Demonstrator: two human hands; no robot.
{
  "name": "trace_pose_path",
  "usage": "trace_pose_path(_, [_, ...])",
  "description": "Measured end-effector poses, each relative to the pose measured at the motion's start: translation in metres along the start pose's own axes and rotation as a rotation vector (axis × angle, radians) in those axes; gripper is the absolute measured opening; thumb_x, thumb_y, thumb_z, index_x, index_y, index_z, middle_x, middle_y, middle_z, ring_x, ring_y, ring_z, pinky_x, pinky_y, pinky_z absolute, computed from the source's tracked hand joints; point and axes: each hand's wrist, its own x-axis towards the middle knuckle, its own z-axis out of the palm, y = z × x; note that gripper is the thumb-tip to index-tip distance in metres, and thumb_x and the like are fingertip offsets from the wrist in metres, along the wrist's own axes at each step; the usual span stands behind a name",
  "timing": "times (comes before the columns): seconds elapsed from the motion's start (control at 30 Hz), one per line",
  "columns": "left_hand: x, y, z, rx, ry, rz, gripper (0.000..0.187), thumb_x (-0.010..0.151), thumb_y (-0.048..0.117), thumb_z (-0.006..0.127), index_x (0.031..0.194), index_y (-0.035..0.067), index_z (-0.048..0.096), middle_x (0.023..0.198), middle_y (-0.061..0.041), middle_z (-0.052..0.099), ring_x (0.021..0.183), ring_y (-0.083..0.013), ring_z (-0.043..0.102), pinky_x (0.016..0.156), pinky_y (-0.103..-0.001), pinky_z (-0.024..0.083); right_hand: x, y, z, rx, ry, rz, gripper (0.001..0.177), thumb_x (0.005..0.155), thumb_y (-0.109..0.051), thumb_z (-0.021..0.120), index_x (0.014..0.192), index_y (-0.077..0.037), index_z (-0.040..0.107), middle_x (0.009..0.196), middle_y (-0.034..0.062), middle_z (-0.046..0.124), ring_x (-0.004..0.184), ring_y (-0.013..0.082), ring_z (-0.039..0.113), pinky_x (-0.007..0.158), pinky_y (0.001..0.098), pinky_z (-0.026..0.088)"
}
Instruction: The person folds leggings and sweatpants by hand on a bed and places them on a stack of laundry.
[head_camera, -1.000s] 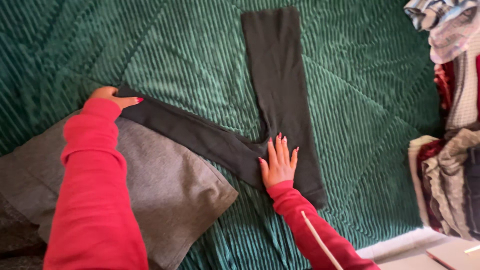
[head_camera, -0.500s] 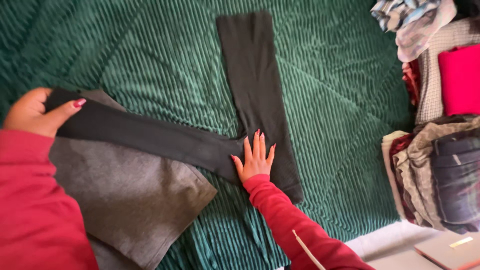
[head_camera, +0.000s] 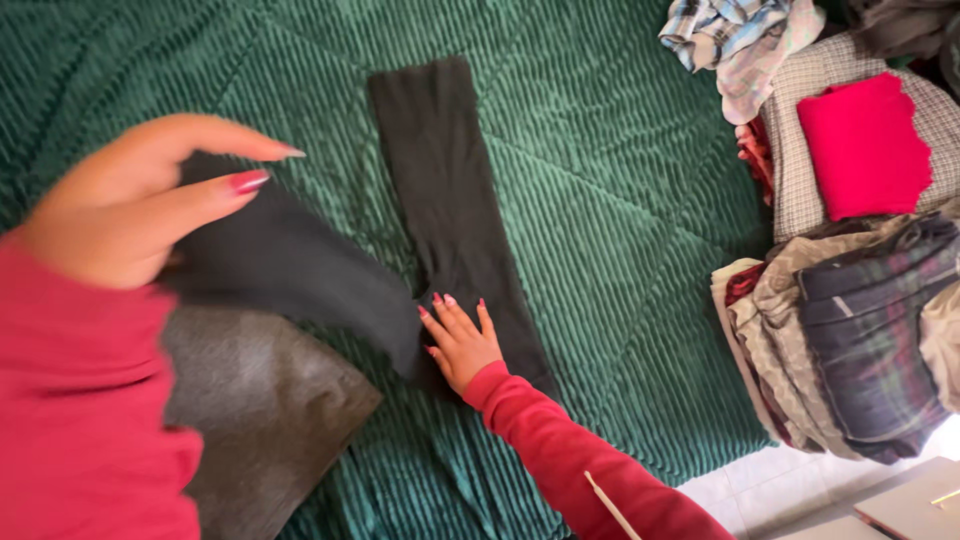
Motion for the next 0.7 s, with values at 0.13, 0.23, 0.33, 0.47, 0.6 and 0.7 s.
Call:
trace_pose_path(0.13, [0.042,-0.001,0.054,-0.217,0.061,-0.296,0.020,0.099,0.011,0.063,0.117,0.005,0.070,0.114,-0.004,0.068,0.092,-0.0120,0.061,0.069,-0.034,0.050,-0.002,0.032,-0.002,0.033,-0.187,-0.150,0.043,0.091,-0.019,0.063,0.134,-0.015,0.060,0.157,0.0060,0.049,0.155,0.0228,0.033,0.124,0.0597,0.018])
trace_pose_path(0.23, [0.073,-0.025,0.092,-0.861,0.155,-0.254,0.014,0.098,0.010,0.064,0.110,0.004,0.064,0.114,-0.004,0.067,0.096,-0.0145,0.071,0.087,-0.049,0.067,-0.008,0.053,-0.012,0.006,-0.188,-0.275,0.054,0.083,-0.016,0.062,0.137,-0.014,0.063,0.148,0.0058,0.054,0.150,0.0244,0.035,0.121,0.0633,0.015])
trace_pose_path(0.33, [0.100,-0.056,0.110,-0.964,0.137,-0.164,0.018,0.101,0.009,0.064,0.116,0.001,0.061,0.115,-0.013,0.068,0.097,-0.0287,0.074,0.097,-0.051,0.062,-0.011,0.064,-0.012,0.012,-0.254,-0.347,0.038,0.091,-0.024,0.062,0.127,-0.012,0.064,0.142,0.0088,0.056,0.147,0.0281,0.038,0.122,0.0657,0.015])
trace_pose_path(0.47, [0.143,-0.107,0.132,-0.916,0.210,-0.128,0.023,0.098,0.005,0.065,0.118,0.001,0.057,0.116,-0.010,0.062,0.111,-0.0355,0.076,0.100,-0.049,0.063,-0.014,0.077,-0.006,-0.004,-0.186,-0.443,0.042,0.088,-0.028,0.063,0.126,-0.009,0.064,0.144,0.0109,0.057,0.144,0.0308,0.042,0.122,0.0650,0.016])
trace_pose_path(0.6, [0.181,-0.167,0.142,-0.802,0.266,-0.258,0.025,0.096,0.007,0.065,0.120,0.006,0.055,0.115,-0.011,0.068,0.111,-0.0282,0.075,0.095,-0.043,0.062,-0.015,0.084,0.003,-0.026,-0.172,-0.497,0.050,0.085,-0.032,0.063,0.129,-0.009,0.064,0.142,0.0126,0.058,0.142,0.0324,0.043,0.122,0.0660,0.016])
trace_pose_path(0.7, [0.205,-0.216,0.149,-0.769,0.263,-0.311,0.025,0.095,0.008,0.064,0.120,0.007,0.056,0.115,-0.010,0.066,0.110,-0.0278,0.075,0.090,-0.041,0.061,-0.017,0.087,0.009,0.005,-0.168,-0.496,0.051,0.085,-0.033,0.063,0.130,-0.009,0.064,0.141,0.0130,0.059,0.141,0.0328,0.044,0.122,0.0661,0.016])
